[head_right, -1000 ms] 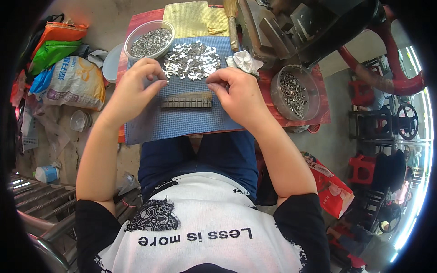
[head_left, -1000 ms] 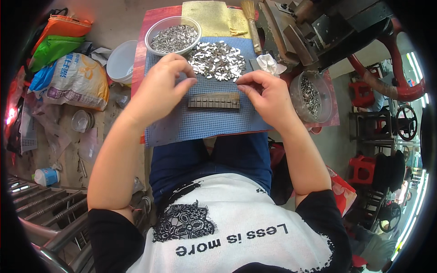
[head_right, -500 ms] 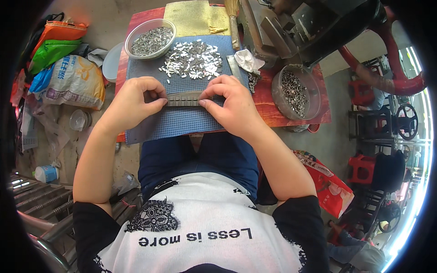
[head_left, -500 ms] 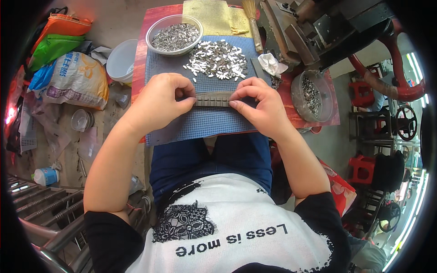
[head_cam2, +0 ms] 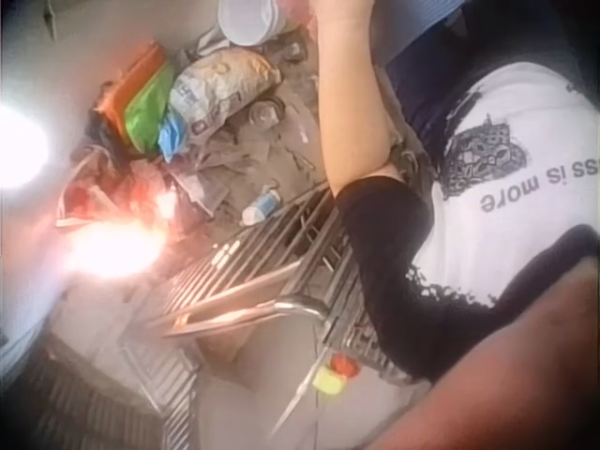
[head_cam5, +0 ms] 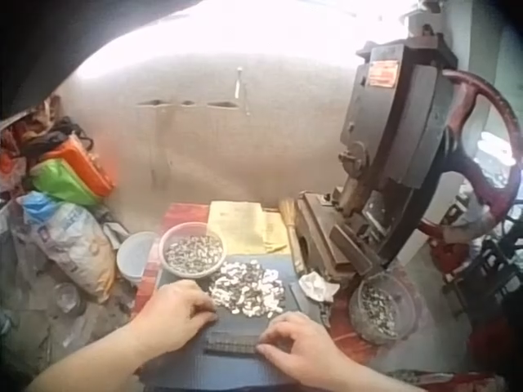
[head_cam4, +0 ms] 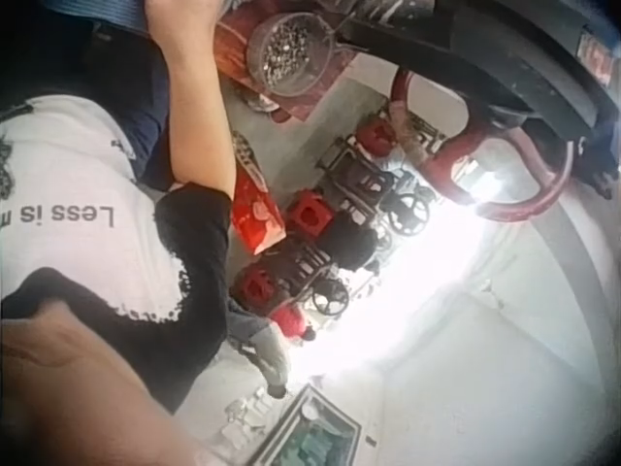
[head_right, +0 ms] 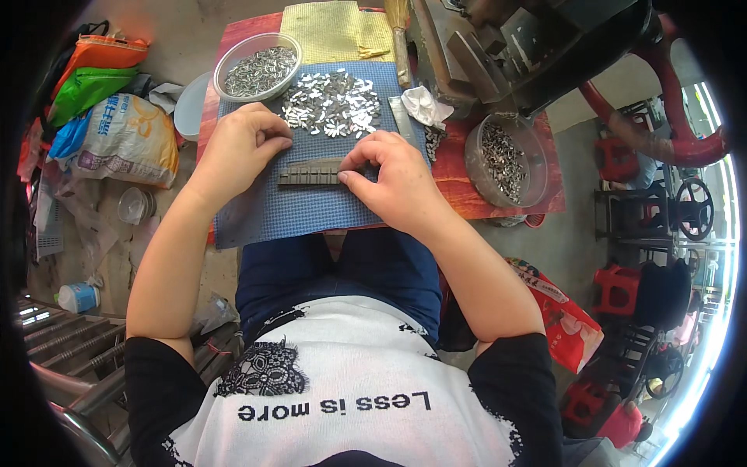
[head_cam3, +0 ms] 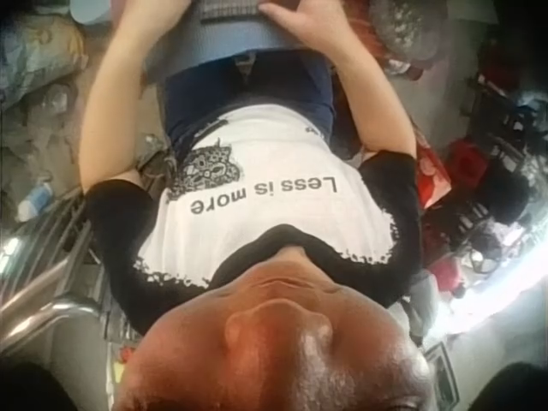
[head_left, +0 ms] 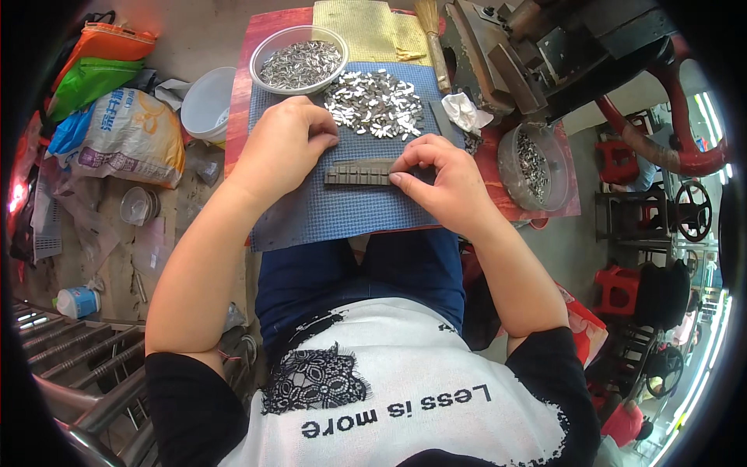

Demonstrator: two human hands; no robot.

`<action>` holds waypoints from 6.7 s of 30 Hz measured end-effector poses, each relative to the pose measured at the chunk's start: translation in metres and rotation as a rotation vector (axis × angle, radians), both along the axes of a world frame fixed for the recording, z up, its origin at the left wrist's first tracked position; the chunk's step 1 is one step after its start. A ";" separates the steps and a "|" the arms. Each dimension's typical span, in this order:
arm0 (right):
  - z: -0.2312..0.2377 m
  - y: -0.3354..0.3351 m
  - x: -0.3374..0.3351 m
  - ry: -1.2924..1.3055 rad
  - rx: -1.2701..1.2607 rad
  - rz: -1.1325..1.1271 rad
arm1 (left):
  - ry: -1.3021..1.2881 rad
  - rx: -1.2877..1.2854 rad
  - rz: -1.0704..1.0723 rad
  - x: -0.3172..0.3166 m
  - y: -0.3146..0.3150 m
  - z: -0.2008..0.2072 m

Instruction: Assembling small metal components by placing them into a jig and using a manual press machine.

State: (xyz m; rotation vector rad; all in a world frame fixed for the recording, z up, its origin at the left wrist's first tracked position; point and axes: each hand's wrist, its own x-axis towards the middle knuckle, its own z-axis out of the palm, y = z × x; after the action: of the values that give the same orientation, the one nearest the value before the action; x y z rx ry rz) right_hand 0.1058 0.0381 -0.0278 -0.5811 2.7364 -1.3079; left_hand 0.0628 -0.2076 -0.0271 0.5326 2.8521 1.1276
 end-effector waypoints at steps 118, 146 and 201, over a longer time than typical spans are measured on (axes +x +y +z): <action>0.001 -0.037 -0.048 0.451 0.344 -0.057 | 0.149 0.198 0.073 0.038 0.002 -0.010; 0.004 -0.010 -0.017 0.076 -0.169 -0.030 | 0.125 0.121 -0.024 0.050 0.004 -0.010; 0.036 -0.093 -0.155 -0.033 -0.018 0.158 | 0.222 0.216 -0.023 -0.090 -0.044 0.007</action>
State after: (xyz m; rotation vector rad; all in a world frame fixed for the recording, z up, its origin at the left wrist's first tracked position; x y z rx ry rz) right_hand -0.0488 -0.0552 0.0085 -0.7533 2.5941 -1.2946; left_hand -0.0271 -0.2513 -0.0199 0.7429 2.9104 1.4710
